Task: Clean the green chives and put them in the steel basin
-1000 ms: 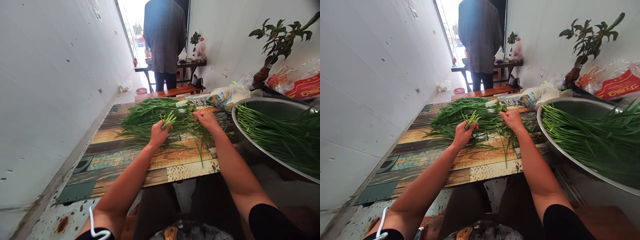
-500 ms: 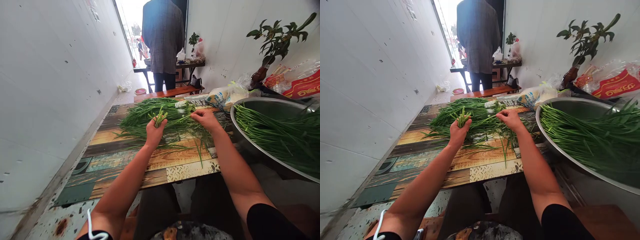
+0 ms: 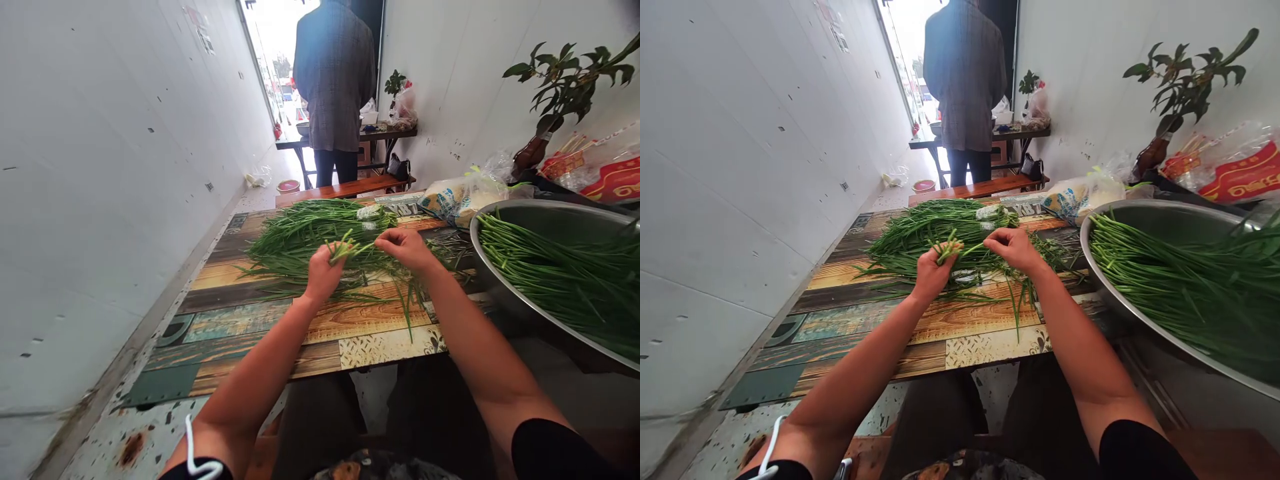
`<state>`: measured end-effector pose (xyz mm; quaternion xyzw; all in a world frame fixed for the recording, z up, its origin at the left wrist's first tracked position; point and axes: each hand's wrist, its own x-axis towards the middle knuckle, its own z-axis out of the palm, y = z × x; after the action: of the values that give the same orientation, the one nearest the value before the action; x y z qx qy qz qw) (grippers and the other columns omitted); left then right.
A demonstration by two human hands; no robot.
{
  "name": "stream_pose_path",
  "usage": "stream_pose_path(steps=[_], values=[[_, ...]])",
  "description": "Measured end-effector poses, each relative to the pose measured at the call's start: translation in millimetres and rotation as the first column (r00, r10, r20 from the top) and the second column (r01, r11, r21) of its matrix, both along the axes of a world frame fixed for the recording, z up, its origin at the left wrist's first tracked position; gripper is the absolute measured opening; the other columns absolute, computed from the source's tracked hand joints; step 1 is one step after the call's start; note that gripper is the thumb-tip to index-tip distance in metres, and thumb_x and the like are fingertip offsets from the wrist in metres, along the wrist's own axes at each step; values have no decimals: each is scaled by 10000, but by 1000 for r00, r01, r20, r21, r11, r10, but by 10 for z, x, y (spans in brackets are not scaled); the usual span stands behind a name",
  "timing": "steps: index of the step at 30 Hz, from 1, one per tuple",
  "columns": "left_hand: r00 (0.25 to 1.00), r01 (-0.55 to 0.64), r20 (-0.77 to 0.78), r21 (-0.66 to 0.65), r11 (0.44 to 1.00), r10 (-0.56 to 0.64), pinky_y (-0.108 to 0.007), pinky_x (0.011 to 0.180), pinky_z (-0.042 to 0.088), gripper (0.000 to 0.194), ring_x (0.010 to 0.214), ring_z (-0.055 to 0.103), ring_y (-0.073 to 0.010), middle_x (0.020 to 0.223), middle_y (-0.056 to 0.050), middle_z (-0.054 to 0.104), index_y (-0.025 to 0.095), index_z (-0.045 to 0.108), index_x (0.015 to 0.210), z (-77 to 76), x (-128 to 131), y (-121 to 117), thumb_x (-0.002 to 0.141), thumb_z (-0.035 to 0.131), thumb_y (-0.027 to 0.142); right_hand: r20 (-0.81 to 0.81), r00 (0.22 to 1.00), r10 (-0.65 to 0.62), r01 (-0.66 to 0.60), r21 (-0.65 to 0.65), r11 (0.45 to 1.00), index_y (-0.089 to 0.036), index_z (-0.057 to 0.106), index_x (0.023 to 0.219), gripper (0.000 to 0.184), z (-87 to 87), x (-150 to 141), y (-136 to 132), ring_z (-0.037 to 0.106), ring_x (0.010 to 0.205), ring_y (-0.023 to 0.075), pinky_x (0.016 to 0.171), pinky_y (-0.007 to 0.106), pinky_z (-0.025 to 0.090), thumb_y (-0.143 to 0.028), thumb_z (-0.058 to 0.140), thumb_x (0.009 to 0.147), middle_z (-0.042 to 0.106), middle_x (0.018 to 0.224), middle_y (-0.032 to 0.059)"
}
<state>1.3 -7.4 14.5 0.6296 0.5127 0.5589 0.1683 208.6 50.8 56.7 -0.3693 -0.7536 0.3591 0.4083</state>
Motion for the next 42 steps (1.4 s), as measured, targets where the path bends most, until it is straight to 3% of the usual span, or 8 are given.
stream_pose_path(steps=[7,12,15,18,25,31,36,42], values=[[980,89,-163,-154,984,-115,-225,639,405,294,624,552,-118,650,-9,669,146,710,705,5,9,-16,863,611,373,97,993,-67,55,117,992,-144,694,755,285,-53,-57,-15,520,619,131,596,261,407,-407,590,792,657,696,42],[964,86,-238,-160,983,-123,-211,615,356,245,612,500,-102,655,-2,649,138,709,708,61,24,-46,849,634,324,223,973,62,-104,180,978,-151,701,959,333,-102,-74,-15,531,667,128,639,255,417,-422,620,783,663,868,60],[954,98,-260,-193,976,-147,-207,601,338,248,606,475,-97,631,5,620,129,700,691,77,22,-49,853,626,301,358,909,214,-264,96,960,-153,666,764,341,-120,-118,-37,486,645,125,619,245,365,-456,528,840,585,700,22],[951,132,-253,-197,972,-180,-204,605,345,271,611,469,-95,632,9,611,123,691,682,85,5,-38,857,626,321,404,871,280,-304,-4,953,-167,547,617,447,-116,-131,-36,408,590,109,584,244,307,-497,415,887,465,584,-11],[943,164,-259,-176,971,-207,-207,610,342,319,612,465,-95,625,11,594,123,665,681,79,-19,-16,864,612,379,361,877,319,-309,-86,947,-180,461,582,497,-87,-36,36,329,574,93,561,250,255,-590,422,861,372,573,-32],[915,183,-315,-232,955,-252,-208,609,326,319,612,442,-93,618,14,565,126,635,643,79,5,-41,865,589,352,457,758,465,-369,-288,884,-160,581,670,427,18,74,-1,319,551,88,539,250,245,-556,498,806,403,582,-39],[868,196,-391,-299,934,-307,-203,574,281,269,583,381,-79,569,38,497,126,599,597,102,26,-58,831,594,258,623,643,446,-377,-250,892,-169,551,612,312,13,86,-10,307,539,85,546,263,223,-427,533,786,382,553,-47],[871,226,-359,-315,922,-336,-203,606,311,245,613,424,-87,620,25,550,121,646,667,83,2,-49,843,575,276,650,639,410,-387,-189,902,-176,482,551,316,14,122,11,295,539,82,550,267,221,-369,531,796,335,541,-51]])
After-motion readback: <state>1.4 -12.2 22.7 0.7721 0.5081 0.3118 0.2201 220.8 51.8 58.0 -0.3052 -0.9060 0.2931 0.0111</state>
